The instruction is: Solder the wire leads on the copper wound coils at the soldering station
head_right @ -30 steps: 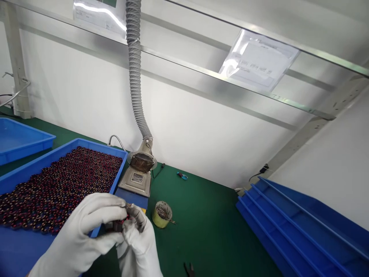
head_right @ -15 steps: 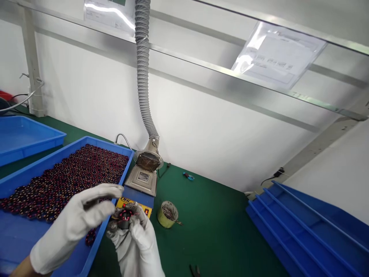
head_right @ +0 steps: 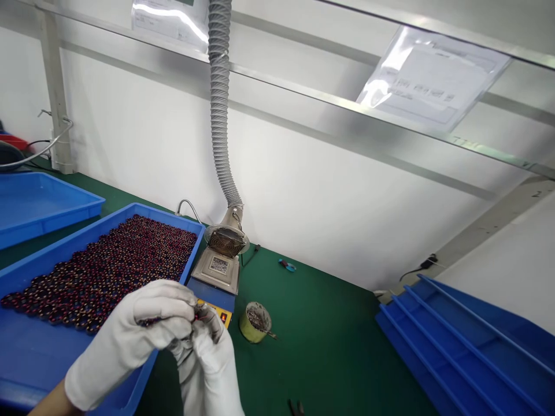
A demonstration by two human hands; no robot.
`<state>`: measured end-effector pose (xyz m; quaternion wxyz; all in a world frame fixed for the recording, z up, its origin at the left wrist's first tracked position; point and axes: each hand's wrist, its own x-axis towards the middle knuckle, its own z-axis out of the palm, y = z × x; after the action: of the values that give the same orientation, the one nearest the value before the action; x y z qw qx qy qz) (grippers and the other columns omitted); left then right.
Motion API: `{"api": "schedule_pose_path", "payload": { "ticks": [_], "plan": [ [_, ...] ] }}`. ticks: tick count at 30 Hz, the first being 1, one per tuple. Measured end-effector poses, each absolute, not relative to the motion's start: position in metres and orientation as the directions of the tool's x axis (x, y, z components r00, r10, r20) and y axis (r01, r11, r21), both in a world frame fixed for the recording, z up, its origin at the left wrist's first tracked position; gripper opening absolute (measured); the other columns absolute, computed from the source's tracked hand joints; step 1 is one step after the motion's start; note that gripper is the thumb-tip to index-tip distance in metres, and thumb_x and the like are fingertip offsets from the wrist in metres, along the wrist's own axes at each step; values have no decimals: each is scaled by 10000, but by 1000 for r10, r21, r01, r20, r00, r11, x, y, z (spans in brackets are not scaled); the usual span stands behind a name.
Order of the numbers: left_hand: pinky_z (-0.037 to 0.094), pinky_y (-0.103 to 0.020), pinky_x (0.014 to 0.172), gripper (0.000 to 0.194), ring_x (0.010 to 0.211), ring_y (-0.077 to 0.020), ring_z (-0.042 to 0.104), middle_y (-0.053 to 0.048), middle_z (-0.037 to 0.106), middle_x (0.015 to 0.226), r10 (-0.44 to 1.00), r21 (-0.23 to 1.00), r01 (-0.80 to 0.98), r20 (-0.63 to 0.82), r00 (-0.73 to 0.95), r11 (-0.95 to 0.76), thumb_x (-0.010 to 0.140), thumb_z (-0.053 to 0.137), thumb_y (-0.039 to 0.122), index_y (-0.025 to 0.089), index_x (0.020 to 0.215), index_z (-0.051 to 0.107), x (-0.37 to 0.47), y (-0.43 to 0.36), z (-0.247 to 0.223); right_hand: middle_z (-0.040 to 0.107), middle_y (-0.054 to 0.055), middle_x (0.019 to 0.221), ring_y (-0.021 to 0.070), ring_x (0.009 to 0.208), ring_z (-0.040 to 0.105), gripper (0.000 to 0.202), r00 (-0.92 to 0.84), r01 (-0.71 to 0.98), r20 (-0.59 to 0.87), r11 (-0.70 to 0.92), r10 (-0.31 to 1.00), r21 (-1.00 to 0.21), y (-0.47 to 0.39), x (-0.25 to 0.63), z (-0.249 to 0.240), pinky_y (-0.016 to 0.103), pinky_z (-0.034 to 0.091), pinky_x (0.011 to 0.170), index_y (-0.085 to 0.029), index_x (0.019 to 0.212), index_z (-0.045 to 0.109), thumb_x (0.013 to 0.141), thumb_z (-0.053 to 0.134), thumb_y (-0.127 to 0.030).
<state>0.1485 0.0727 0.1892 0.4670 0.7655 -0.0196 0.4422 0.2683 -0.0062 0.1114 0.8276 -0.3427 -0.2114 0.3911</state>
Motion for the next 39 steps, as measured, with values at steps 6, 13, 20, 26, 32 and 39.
{"api": "schedule_pose_path", "payload": {
  "ticks": [6, 13, 20, 26, 32, 39],
  "plan": [
    [531, -255, 715, 159, 817, -171, 615, -4, 659, 791, 658, 792, -546, 568, 495, -273, 813, 557, 171, 225, 700, 655, 144, 69, 187, 698, 8, 647, 162, 609, 654, 139, 512, -555, 60, 384, 857, -738, -7, 265, 137, 311, 550, 611, -222, 683, 688, 626, 765, -323],
    [549, -263, 694, 198, 797, -187, 638, -31, 668, 913, 499, 854, -423, 520, 694, -302, 681, 614, 119, 233, 816, 702, 147, 69, 192, 695, 6, 656, 176, 650, 656, 177, 540, -540, 92, 428, 837, -725, -12, 267, 143, 342, 552, 680, -234, 651, 676, 541, 815, -242],
    [526, -213, 718, 136, 820, -153, 624, 3, 674, 836, 675, 816, -499, 545, 498, -290, 788, 586, 161, 234, 723, 682, 142, 69, 190, 709, 23, 848, 148, 690, 646, 268, 480, -635, 37, 376, 876, -675, -31, 241, 162, 314, 538, 678, -246, 895, 682, 646, 766, -302],
    [467, -339, 898, 379, 1003, -202, 561, -7, 603, 1095, 472, 711, -271, 655, 590, -648, 679, 656, 116, 280, 1019, 619, 139, 65, 193, 700, 6, 925, 106, 865, 629, 249, 371, -798, 56, 349, 927, -492, -32, 232, 169, 219, 485, 828, -224, 901, 687, 717, 702, -391],
    [416, -368, 900, 323, 1001, -186, 511, -27, 597, 1045, 262, 447, -253, 804, 534, -858, 790, 542, 61, 230, 1065, 542, 151, 58, 186, 690, -7, 925, 95, 970, 588, 257, 476, -740, 21, 413, 879, -532, -29, 230, 167, 153, 490, 747, -238, 880, 681, 718, 687, -436],
    [424, -299, 885, 301, 951, -171, 551, -20, 618, 1014, 206, 479, -407, 806, 555, -778, 737, 694, 191, 221, 1017, 589, 143, 72, 191, 694, -10, 944, 96, 863, 614, 265, 348, -823, 11, 312, 937, -474, -34, 230, 167, 188, 507, 725, -214, 921, 680, 708, 719, -367]
  ]
}}
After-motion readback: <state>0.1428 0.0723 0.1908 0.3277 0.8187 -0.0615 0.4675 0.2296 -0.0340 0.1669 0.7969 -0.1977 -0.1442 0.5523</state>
